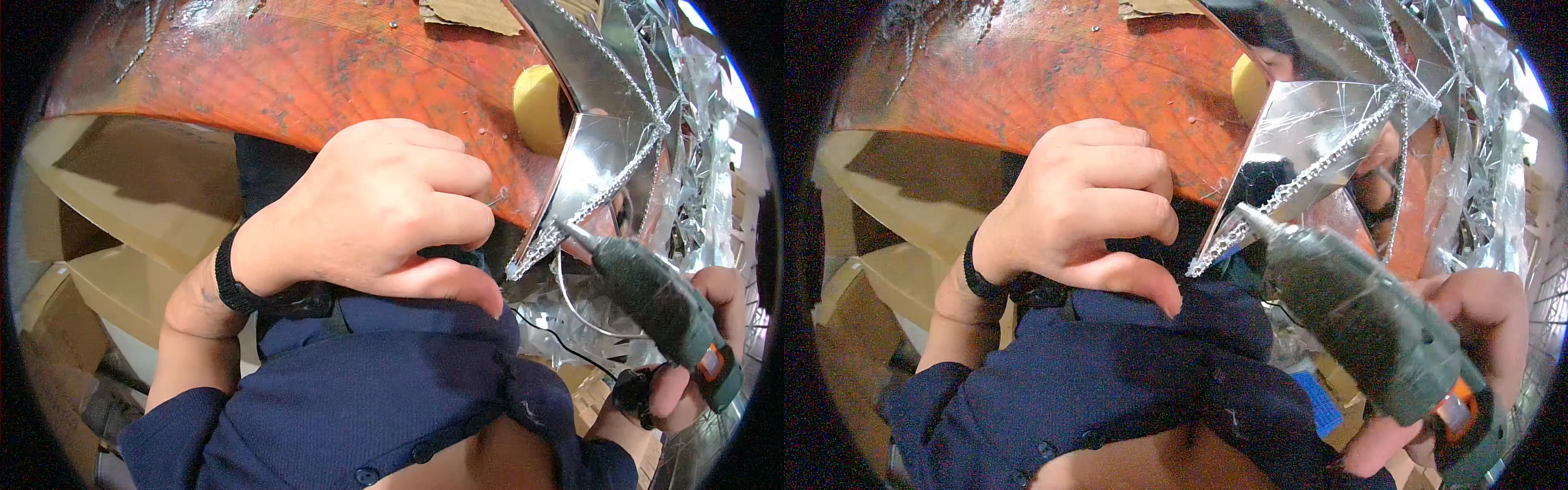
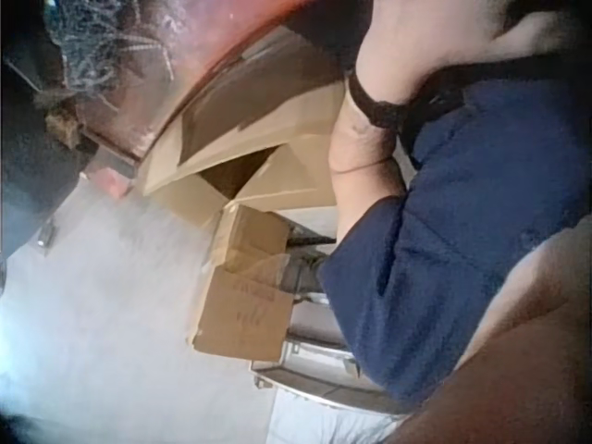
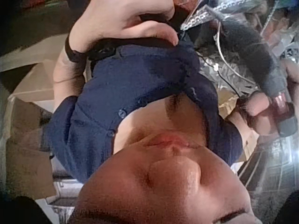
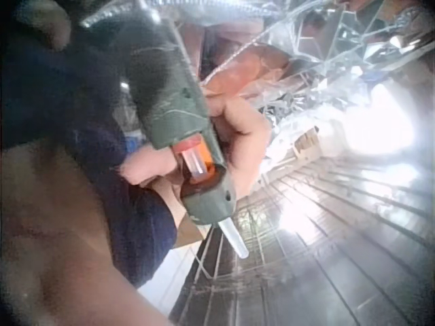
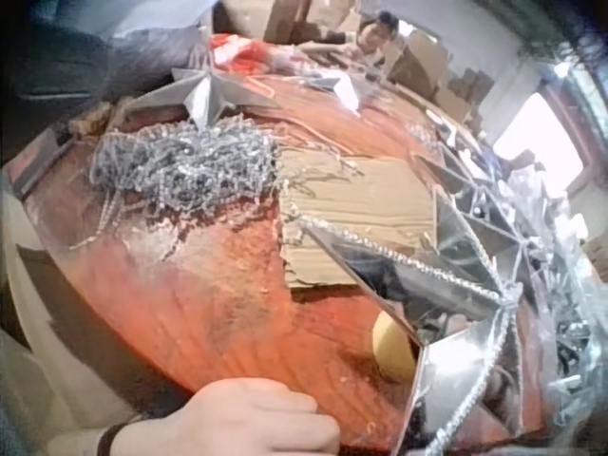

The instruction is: Gluing decorative beads onto silver star decorations using a hot glue gun.

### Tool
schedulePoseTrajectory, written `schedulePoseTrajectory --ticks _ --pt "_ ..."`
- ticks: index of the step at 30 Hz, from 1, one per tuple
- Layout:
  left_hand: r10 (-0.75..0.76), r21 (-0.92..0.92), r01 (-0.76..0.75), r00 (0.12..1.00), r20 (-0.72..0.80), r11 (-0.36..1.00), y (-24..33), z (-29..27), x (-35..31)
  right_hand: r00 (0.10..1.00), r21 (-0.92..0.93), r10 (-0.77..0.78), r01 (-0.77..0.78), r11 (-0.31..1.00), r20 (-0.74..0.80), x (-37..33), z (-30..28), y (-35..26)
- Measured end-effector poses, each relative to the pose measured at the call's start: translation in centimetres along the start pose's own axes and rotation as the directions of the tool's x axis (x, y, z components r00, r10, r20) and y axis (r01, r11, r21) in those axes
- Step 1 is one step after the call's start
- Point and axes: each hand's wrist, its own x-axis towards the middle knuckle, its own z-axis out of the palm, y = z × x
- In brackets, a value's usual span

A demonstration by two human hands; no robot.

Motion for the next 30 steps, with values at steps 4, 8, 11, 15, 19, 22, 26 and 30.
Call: schedulePoseTrajectory --ticks 4,8,11,15,19,22,26,30 --pt "-0.001 0.003 0.001 1.000 -0.003 1.000 0.0 0.0 0.0 0.995 -0.015 -0.099 0.098 0.995 -0.014 -0.6 0.8 -0.9" --pt "-0.004 0.018 0.005 1.000 -0.002 1.000 0.1 0.0 0.0 0.983 0.073 -0.079 0.068 0.995 0.167 -0.7 0.9 -1.9" --pt "-0.007 0.025 0.008 1.000 -0.006 1.000 0.1 0.0 -0.1 0.959 0.010 -0.239 0.240 0.971 0.152 -0.6 0.8 -1.9" --pt "-0.008 0.029 0.008 1.000 -0.007 1.000 0.1 0.1 -0.1 0.998 0.036 0.022 -0.024 0.999 0.054 -0.4 0.1 -1.2" --pt "-0.001 0.032 0.001 1.000 -0.011 0.999 0.1 0.1 -0.1 0.997 -0.082 -0.058 0.062 0.995 0.044 -0.1 -0.3 -0.5" --pt "0.001 0.036 0.000 1.000 -0.008 0.999 0.2 0.1 0.0 0.973 0.064 -0.107 0.096 0.993 0.206 -0.1 -0.2 -0.6" --pt "-0.022 0.029 0.022 1.000 0.002 0.999 0.2 -0.1 0.0 0.945 0.074 -0.202 0.189 0.979 0.256 -0.3 0.2 -0.9" --pt "-0.044 0.032 0.042 0.997 0.060 0.999 0.4 -0.5 0.0 0.968 -0.055 -0.207 0.201 0.978 -0.145 0.4 -0.4 0.4"
